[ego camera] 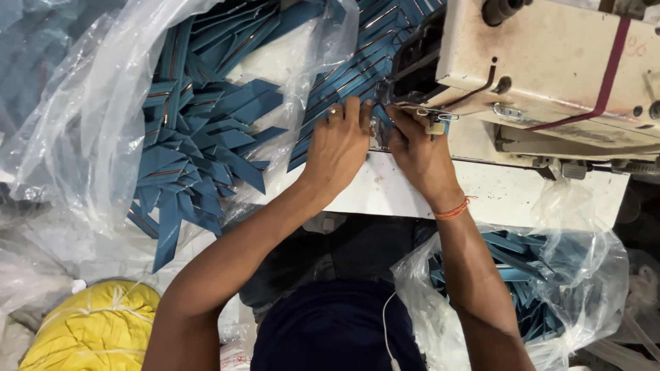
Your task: Sewing small fabric components for shoes using an industrial sewing machine.
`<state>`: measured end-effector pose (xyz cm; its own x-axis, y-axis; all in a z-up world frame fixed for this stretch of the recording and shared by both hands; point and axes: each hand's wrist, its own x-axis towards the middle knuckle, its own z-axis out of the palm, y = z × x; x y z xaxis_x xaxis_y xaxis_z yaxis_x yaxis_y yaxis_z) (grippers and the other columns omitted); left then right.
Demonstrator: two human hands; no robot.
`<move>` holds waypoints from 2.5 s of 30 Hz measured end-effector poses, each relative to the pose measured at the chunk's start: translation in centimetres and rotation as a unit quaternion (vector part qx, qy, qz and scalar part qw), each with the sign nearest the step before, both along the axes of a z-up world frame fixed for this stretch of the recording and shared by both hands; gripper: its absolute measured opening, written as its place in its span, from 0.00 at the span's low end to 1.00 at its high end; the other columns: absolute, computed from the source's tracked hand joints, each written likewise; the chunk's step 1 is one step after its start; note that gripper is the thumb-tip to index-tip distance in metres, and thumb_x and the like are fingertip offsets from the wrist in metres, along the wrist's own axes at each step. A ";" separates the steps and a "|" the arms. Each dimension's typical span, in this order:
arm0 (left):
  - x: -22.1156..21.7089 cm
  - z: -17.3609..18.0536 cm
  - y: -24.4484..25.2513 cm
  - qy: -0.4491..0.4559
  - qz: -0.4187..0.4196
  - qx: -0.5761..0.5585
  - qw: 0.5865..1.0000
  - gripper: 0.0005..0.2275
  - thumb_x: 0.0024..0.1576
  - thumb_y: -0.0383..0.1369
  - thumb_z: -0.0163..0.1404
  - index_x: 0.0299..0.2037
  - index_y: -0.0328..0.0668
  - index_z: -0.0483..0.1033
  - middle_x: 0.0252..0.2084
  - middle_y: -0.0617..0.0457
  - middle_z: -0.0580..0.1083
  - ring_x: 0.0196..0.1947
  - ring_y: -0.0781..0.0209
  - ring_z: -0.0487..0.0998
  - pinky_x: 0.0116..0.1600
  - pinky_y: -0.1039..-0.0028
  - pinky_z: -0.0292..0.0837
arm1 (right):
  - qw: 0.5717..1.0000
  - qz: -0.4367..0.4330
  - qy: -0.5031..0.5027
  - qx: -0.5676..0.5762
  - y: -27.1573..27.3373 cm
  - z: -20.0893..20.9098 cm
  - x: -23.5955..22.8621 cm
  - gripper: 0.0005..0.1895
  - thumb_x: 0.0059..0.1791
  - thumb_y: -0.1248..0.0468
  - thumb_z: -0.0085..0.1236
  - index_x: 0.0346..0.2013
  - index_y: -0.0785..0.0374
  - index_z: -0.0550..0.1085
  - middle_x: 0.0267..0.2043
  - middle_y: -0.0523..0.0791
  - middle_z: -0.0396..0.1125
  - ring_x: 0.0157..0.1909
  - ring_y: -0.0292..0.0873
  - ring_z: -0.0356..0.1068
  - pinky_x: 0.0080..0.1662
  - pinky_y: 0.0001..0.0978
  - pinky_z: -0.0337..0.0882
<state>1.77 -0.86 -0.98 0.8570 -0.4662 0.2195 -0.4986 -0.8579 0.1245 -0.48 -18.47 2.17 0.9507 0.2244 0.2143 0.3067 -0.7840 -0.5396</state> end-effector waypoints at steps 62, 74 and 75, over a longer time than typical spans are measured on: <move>-1.2 -0.5 1.5 0.023 -0.015 -0.109 0.994 0.16 0.58 0.26 0.49 0.57 0.38 0.78 0.42 0.44 0.71 0.32 0.51 0.80 0.34 0.64 0.76 | 0.993 -0.094 -0.067 -0.037 1.6 -0.8 -2.8 0.11 0.53 0.63 0.66 0.50 0.61 0.80 0.44 0.51 0.72 0.41 0.54 0.72 0.42 0.44 0.73; -0.4 -0.7 1.1 0.025 -0.056 -0.078 0.995 0.17 0.58 0.26 0.50 0.57 0.30 0.76 0.41 0.47 0.68 0.33 0.57 0.79 0.32 0.69 0.75 | 0.987 -0.091 -0.038 -0.128 1.7 -1.5 -1.9 0.16 0.53 0.63 0.63 0.55 0.63 0.79 0.47 0.56 0.69 0.37 0.56 0.71 0.35 0.47 0.71; -0.3 -0.7 1.1 0.021 -0.057 -0.069 0.996 0.17 0.57 0.26 0.50 0.57 0.29 0.76 0.42 0.47 0.68 0.33 0.57 0.79 0.32 0.70 0.76 | 0.988 -0.084 -0.032 -0.129 1.5 -1.6 -1.8 0.16 0.53 0.63 0.63 0.55 0.64 0.79 0.47 0.56 0.69 0.36 0.56 0.71 0.36 0.48 0.71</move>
<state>1.42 0.21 -1.69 0.8095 -0.5293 0.2541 -0.5843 -0.7688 0.2600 -2.26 -16.95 0.59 0.9655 0.1204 0.2309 0.1882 -0.9355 -0.2989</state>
